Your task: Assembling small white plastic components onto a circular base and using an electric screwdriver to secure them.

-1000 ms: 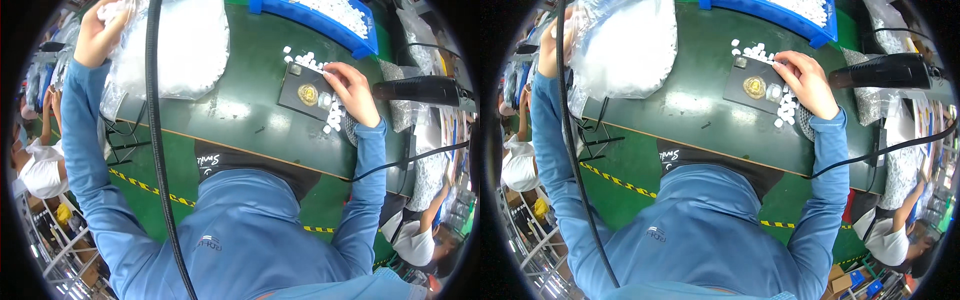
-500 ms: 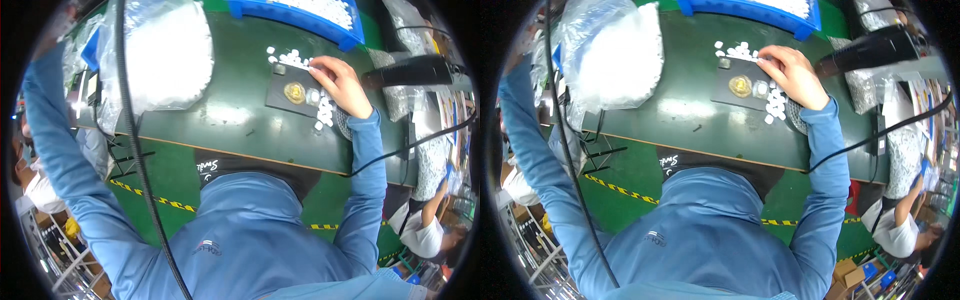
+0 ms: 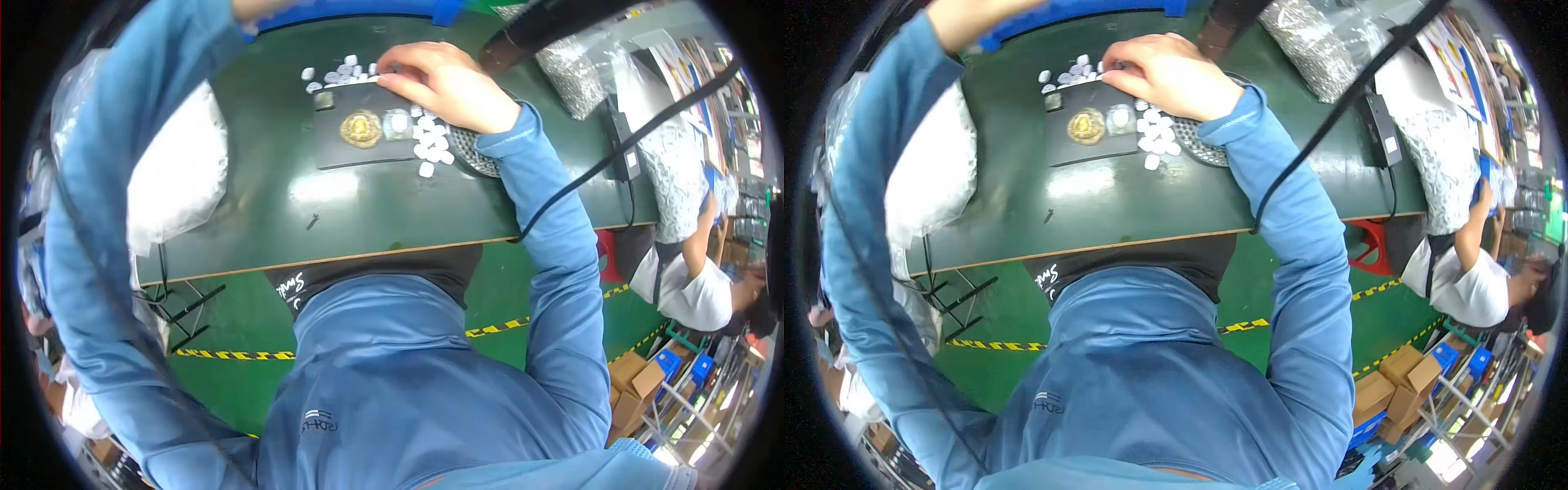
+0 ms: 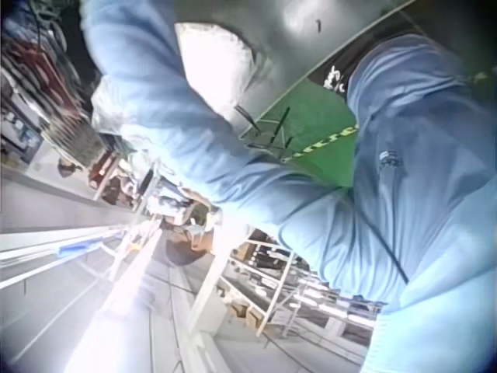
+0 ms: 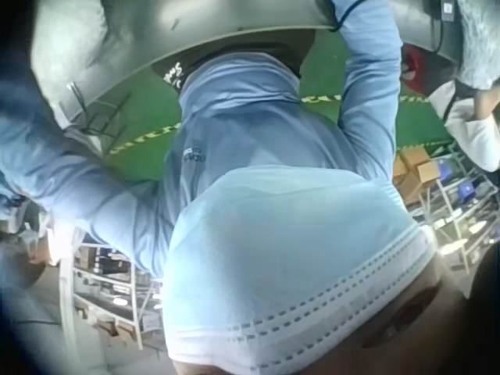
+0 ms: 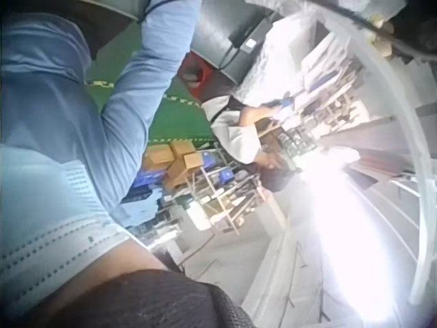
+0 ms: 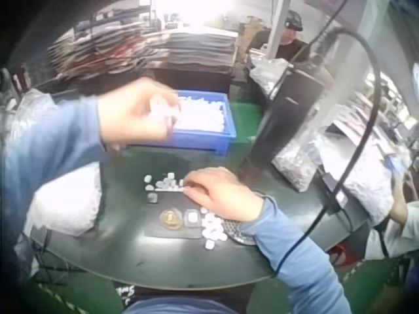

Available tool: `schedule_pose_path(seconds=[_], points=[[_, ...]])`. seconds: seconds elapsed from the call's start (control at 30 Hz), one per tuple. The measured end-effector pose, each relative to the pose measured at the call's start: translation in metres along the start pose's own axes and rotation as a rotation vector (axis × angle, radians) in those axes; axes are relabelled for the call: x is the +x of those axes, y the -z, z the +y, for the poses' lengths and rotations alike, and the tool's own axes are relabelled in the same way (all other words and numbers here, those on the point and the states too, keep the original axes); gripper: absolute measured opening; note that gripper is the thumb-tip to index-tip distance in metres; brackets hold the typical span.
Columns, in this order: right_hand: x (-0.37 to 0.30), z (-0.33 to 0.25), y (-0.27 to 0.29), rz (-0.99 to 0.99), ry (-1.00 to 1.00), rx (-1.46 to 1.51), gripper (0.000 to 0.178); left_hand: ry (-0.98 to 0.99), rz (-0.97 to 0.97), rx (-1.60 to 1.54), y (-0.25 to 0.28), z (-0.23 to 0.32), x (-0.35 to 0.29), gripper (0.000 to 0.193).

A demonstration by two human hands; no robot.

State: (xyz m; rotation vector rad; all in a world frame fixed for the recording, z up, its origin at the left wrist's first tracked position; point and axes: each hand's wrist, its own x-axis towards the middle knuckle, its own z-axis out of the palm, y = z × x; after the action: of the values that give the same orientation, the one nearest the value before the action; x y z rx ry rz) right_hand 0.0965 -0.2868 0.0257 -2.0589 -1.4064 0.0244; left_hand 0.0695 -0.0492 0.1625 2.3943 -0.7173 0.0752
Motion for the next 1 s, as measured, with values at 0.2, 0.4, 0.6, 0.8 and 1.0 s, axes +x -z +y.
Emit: schedule_pose_path(seconds=[0.2, 0.4, 0.6, 0.8, 1.0], points=[[0.011, -0.006, -0.005, 0.006, 0.052, 0.0, 0.024, 0.291, -0.076, 0.115, -0.062, -0.06, -0.021, 0.028], [0.004, -0.002, -0.004, 0.076, 0.087, 0.002, 0.023, 0.15, 0.075, 0.485, -0.1, -0.07, -0.041, 0.044], [0.007, -0.018, -0.001, 0.015, -0.046, 0.039, 0.019, 0.161, 0.082, 0.57, -0.109, -0.065, -0.054, 0.046], [0.011, -0.026, 0.0, -0.047, -0.118, 0.034, 0.017, 0.284, 0.106, 0.597, -0.109, -0.059, -0.062, 0.059], [0.012, -0.023, -0.003, 0.02, -0.067, 0.052, 0.016, 0.363, 0.077, 0.578, -0.091, -0.029, -0.07, 0.071]])
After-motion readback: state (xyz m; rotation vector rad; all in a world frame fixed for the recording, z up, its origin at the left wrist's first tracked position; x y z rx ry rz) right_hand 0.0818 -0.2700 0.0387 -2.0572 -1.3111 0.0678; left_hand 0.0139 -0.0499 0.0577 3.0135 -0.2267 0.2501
